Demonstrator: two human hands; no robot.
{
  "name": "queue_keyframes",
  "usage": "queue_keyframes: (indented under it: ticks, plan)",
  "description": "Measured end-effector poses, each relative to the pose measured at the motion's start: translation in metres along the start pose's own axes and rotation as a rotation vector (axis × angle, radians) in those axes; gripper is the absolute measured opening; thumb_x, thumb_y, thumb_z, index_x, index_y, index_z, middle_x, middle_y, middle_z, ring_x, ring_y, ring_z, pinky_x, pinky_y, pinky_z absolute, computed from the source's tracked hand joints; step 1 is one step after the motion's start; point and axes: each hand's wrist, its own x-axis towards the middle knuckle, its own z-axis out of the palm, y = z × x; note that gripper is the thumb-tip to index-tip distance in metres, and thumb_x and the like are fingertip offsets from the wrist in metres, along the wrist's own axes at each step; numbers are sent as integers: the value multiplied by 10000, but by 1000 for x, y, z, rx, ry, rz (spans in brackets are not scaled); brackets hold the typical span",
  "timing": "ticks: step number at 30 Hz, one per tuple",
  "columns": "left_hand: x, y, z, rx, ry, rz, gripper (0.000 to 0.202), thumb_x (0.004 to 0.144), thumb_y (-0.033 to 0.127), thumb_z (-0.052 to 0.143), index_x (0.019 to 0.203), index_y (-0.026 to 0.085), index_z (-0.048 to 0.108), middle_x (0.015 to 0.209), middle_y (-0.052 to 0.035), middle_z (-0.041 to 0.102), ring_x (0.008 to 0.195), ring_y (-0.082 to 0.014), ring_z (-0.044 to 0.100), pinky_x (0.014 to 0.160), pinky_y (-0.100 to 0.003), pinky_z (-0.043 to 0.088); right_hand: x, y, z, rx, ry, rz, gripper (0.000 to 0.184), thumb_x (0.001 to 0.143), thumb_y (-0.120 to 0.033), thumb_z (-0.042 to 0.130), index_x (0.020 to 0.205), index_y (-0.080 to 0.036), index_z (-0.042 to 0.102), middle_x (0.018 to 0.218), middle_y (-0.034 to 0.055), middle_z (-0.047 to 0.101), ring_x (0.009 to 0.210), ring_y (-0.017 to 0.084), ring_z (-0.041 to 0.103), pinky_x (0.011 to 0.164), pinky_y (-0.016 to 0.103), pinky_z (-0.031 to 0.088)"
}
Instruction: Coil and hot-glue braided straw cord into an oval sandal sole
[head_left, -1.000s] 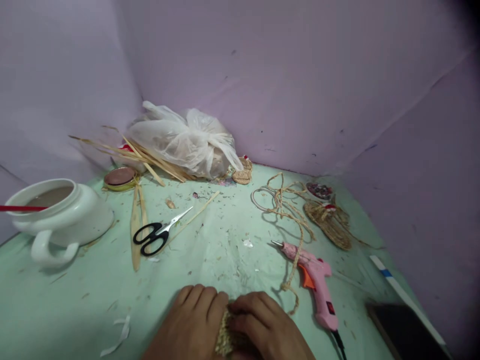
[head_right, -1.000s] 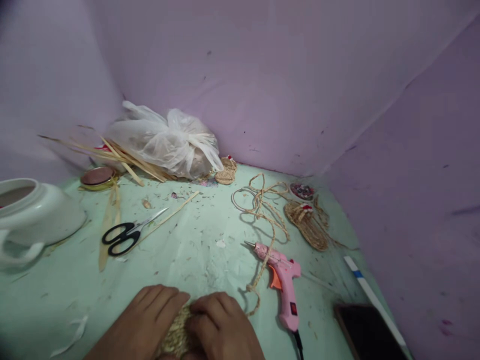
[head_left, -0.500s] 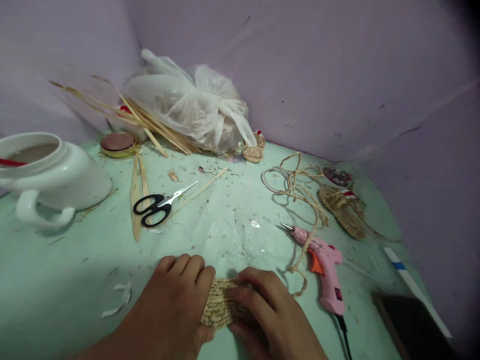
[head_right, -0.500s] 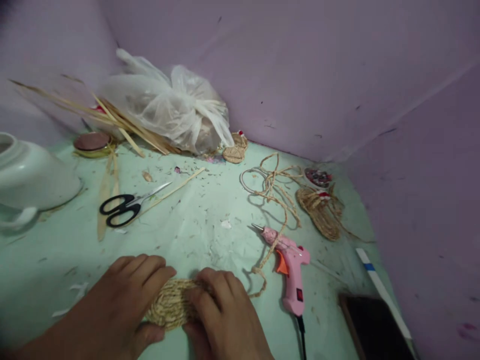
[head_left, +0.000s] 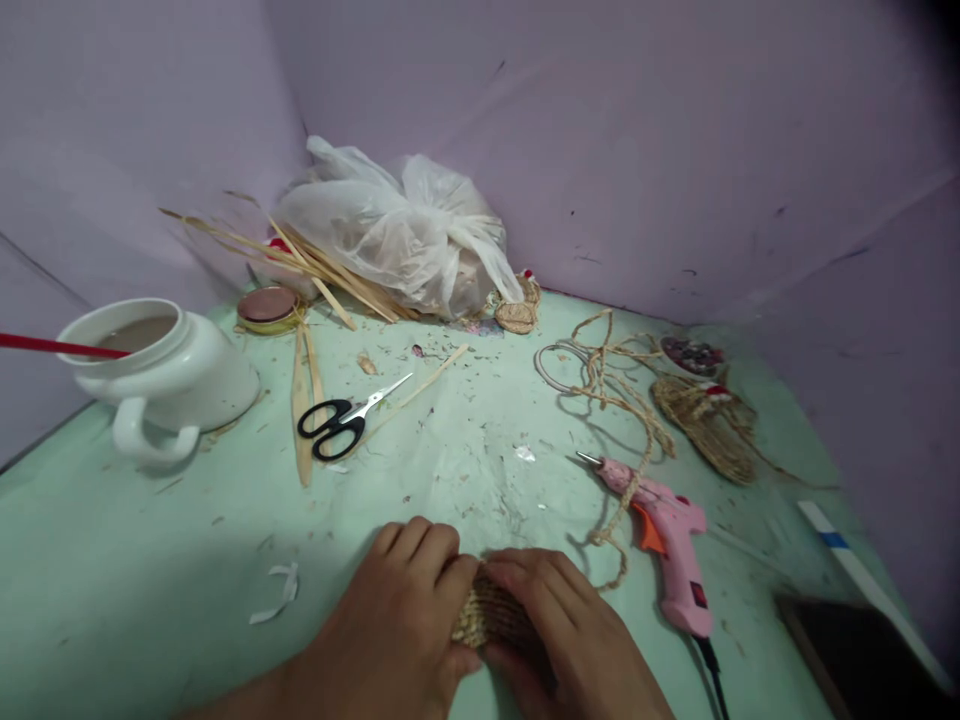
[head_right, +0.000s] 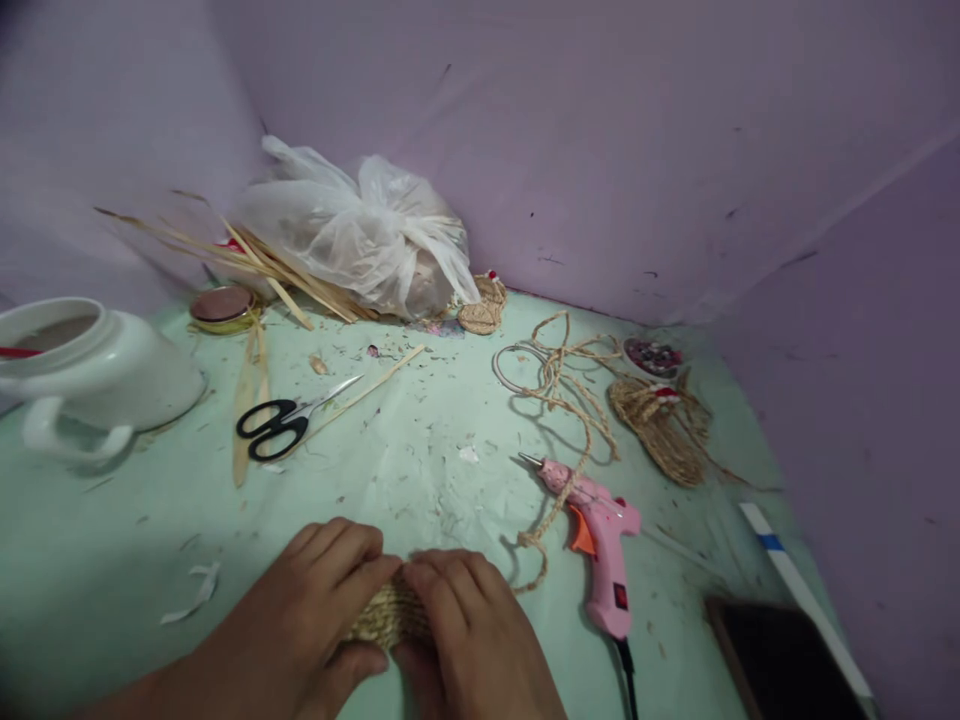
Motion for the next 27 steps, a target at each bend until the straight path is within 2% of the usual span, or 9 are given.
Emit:
queue_keyframes:
  ticks: [8,14,19,22,24,25,27]
  plan:
    - [9,0,2,44,-30,30,208,702,197,532,902,182,587,909,-58,571,855,-241,493,765,-432,412,0,-4,3,117,-2,143,408,729,-85,537,1108,-199,437,967,75,632,877,212,588,730,345,531]
    - [14,2,5,-3,-6,79,200,652,177,505,838,178,578,860,-58,566,816,-239,479,748,-443,387,-1,-7,8,165,102,179,343,718,-64,491,1025,-210,446,910,61,626,833,209,573,682,341,518]
    - [13,5,3,27,1,85,173,672,184,496,826,174,575,850,-69,560,804,-245,474,736,-445,370,0,-13,5,150,42,213,354,707,-49,492,1012,-217,430,892,52,616,824,216,563,689,366,506]
    - [11,6,1,50,10,69,187,678,196,501,848,165,573,875,-80,550,831,-249,470,765,-438,368,-4,-12,-1,108,14,179,492,756,-82,496,1218,-185,360,1131,121,544,1010,243,526,813,404,487]
    - [9,6,0,72,19,53,197,676,208,506,853,156,573,889,-90,543,844,-254,465,784,-438,366,-9,-9,-7,63,16,165,626,773,-126,527,1335,-167,255,1330,166,375,1182,269,416,897,419,454]
    - [9,7,0,84,21,49,202,675,214,506,856,152,574,894,-95,540,850,-256,463,793,-441,364,-11,-7,-10,38,17,163,672,768,-149,552,1357,-169,230,1373,169,313,1221,278,375,917,427,442]
    - [8,9,0,108,29,42,214,675,218,505,865,151,575,902,-98,539,857,-261,460,805,-449,359,-13,-4,-15,-4,9,167,678,748,-170,595,1344,-188,272,1349,155,345,1198,280,397,911,442,444]
